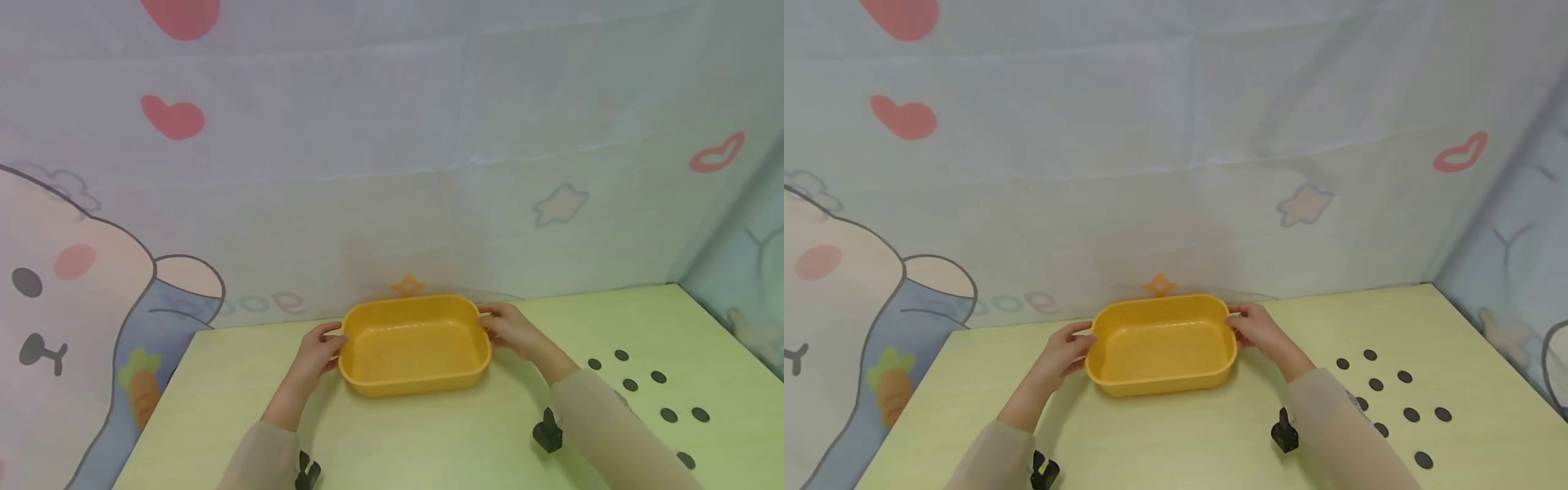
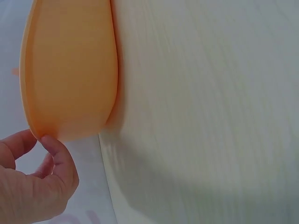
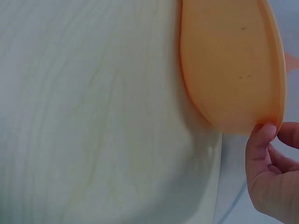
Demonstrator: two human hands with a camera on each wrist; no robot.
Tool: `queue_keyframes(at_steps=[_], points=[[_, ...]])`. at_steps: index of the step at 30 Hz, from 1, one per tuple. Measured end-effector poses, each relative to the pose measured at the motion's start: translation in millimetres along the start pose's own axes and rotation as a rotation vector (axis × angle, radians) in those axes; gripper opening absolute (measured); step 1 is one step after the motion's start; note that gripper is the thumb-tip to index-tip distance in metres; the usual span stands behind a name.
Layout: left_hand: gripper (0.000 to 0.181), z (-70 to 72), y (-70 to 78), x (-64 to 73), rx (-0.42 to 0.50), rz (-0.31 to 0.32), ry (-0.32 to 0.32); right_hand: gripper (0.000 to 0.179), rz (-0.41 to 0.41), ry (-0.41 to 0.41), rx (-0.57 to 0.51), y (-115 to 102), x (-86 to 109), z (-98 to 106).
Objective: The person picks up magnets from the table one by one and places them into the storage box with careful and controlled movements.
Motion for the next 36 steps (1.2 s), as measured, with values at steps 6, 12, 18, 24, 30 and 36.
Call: queue_keyframes(at_steps=[6,12,18,24,30,36], points=[[0.042,0.5,3.0,-1.9,0.002,0.013,-0.005,0.049,-0.044,-0.011,0.001,-4,-5.0,1],[0.043,-1.0,5.9,-5.4,-0.041,-0.001,-0.039,0.052,-0.044,-0.058,0.000,-5,-5.6,2],[0.046,-4.0,8.6,-9.1,-0.043,0.029,-0.077,0.053,-0.054,-0.070,-0.040,-5,-2.1,5],[0.048,-3.6,6.9,-7.0,-0.041,0.030,-0.094,0.054,-0.052,-0.064,-0.053,-5,-1.8,3],[0.049,-5.9,5.8,-3.1,-0.086,0.026,-0.112,0.053,-0.058,-0.049,-0.024,-6,-2.4,2],[0.049,-8.1,11.8,-2.4,-0.126,0.031,-0.095,0.050,-0.058,-0.018,0.031,-9,-2.5,0]])
Point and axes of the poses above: each hand's wrist, its own x-axis away from the middle knuckle, its own z-axis out of the back of the hand, y = z × x, the point moved 1 cm from there along -x, towards the middle knuckle, and after that the axes turned 15 degrees about z, right-handed, at the moved point
